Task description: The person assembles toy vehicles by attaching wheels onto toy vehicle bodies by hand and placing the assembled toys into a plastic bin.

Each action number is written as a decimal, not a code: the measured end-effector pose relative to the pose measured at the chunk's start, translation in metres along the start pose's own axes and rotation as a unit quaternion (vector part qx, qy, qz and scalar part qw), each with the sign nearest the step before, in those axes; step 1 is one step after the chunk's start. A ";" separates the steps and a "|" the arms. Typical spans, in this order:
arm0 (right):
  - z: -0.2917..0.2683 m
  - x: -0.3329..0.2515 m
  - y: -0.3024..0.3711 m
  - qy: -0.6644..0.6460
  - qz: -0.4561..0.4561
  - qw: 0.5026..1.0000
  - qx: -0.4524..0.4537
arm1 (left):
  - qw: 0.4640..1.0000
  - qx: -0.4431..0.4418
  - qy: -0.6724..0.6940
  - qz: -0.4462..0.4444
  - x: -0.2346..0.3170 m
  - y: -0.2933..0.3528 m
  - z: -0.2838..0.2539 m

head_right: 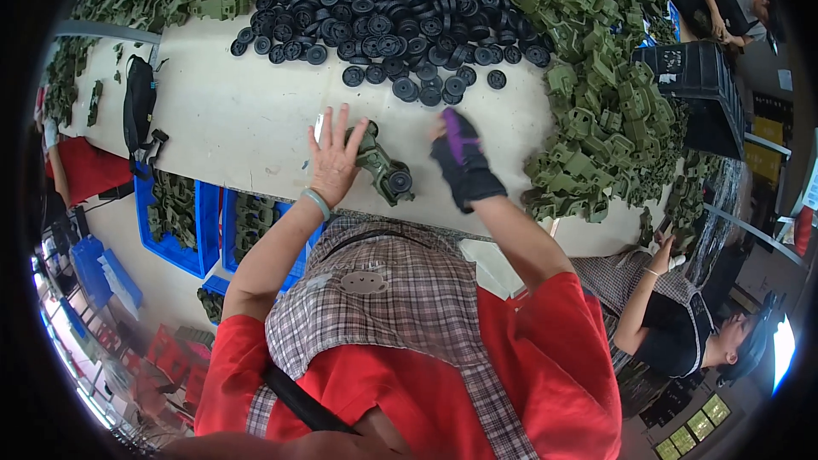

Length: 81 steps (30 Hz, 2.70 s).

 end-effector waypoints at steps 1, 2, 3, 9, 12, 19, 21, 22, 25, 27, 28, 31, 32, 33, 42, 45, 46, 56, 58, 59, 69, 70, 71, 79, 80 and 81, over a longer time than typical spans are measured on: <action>-0.028 -0.008 -0.016 0.112 -0.049 0.991 0.059 | 0.997 0.036 0.063 -0.030 -0.010 0.006 -0.005; -0.054 -0.031 -0.019 0.241 -0.160 0.939 0.186 | 0.988 0.070 0.127 -0.056 -0.017 0.011 -0.008; -0.065 -0.046 -0.027 0.295 -0.184 0.916 0.202 | 0.973 0.105 0.188 -0.085 -0.022 0.017 -0.011; -0.061 -0.068 -0.058 0.387 -0.118 0.909 0.094 | 0.665 0.249 0.605 -0.361 -0.027 0.057 0.075; -0.066 -0.061 -0.052 0.358 -0.143 0.910 0.152 | 0.590 0.195 0.664 -0.416 -0.001 0.048 0.101; -0.038 -0.091 0.014 0.157 -0.210 0.965 -0.029 | 0.763 0.105 0.537 -0.344 0.017 0.041 0.073; -0.025 -0.108 0.033 0.181 -0.300 0.936 -0.034 | 0.845 0.024 0.442 -0.300 0.015 0.045 0.078; -0.025 -0.127 0.041 0.217 -0.330 0.918 -0.028 | 0.845 0.023 0.442 -0.301 0.015 0.045 0.080; -0.012 -0.132 0.037 0.287 -0.324 0.900 -0.051 | 0.857 0.029 0.427 -0.286 0.015 0.043 0.079; -0.009 -0.133 0.034 0.293 -0.338 0.893 -0.042 | 0.858 0.028 0.429 -0.281 0.018 0.040 0.076; -0.007 -0.135 0.032 0.298 -0.336 0.892 -0.045 | 0.857 0.028 0.430 -0.283 0.018 0.040 0.076; -0.005 -0.139 0.030 0.308 -0.331 0.891 -0.046 | 0.859 0.046 0.433 -0.270 0.019 0.039 0.072; -0.004 -0.140 0.029 0.312 -0.328 0.891 -0.042 | 0.857 0.037 0.435 -0.275 0.020 0.039 0.070; -0.004 -0.138 0.030 0.313 -0.328 0.890 -0.043 | 0.854 0.027 0.437 -0.281 0.020 0.039 0.070; -0.007 -0.129 0.039 0.286 -0.312 0.905 -0.044 | 0.853 0.027 0.444 -0.274 0.017 0.040 0.072; -0.015 -0.136 0.042 0.241 -0.311 0.919 -0.002 | 0.852 0.035 0.444 -0.274 0.017 0.042 0.072; -0.015 -0.139 0.041 0.250 -0.317 0.915 -0.004 | 0.853 0.033 0.444 -0.273 0.018 0.041 0.071; -0.004 -0.136 0.031 0.332 -0.306 0.891 -0.046 | 0.855 0.015 0.442 -0.271 0.019 0.038 0.068; -0.014 -0.139 0.031 0.305 -0.322 0.896 -0.035 | 0.859 0.016 0.436 -0.270 0.016 0.037 0.066; -0.019 -0.143 0.030 0.277 -0.337 0.899 -0.025 | 0.858 0.014 0.435 -0.272 0.014 0.038 0.068; 0.055 -0.170 -0.010 0.349 -0.476 0.806 -0.038 | 0.875 0.035 0.410 -0.255 0.011 0.042 0.080; 0.056 -0.178 -0.007 0.348 -0.484 0.802 -0.033 | 0.877 0.045 0.406 -0.253 0.010 0.042 0.077; 0.053 -0.186 -0.001 0.354 -0.480 0.801 -0.047 | 0.871 0.025 0.412 -0.267 0.010 0.043 0.078; 0.054 -0.164 -0.017 0.286 -0.329 0.899 0.035 | 0.872 -0.008 0.408 -0.271 0.008 0.045 0.087; 0.044 -0.175 -0.018 0.287 -0.329 0.899 0.036 | 0.869 -0.016 0.411 -0.275 0.008 0.045 0.089; 0.046 -0.194 -0.006 0.327 -0.454 0.828 -0.034 | 0.869 -0.017 0.411 -0.275 0.008 0.045 0.091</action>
Point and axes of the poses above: each hand's wrist, its own y-axis away from the middle knuckle, its own z-axis out of the palm, x = y × z, the point moved 6 cm from there along -y, towards the middle knuckle, and after that the axes turned 15 degrees about y, right-handed, at the moved point
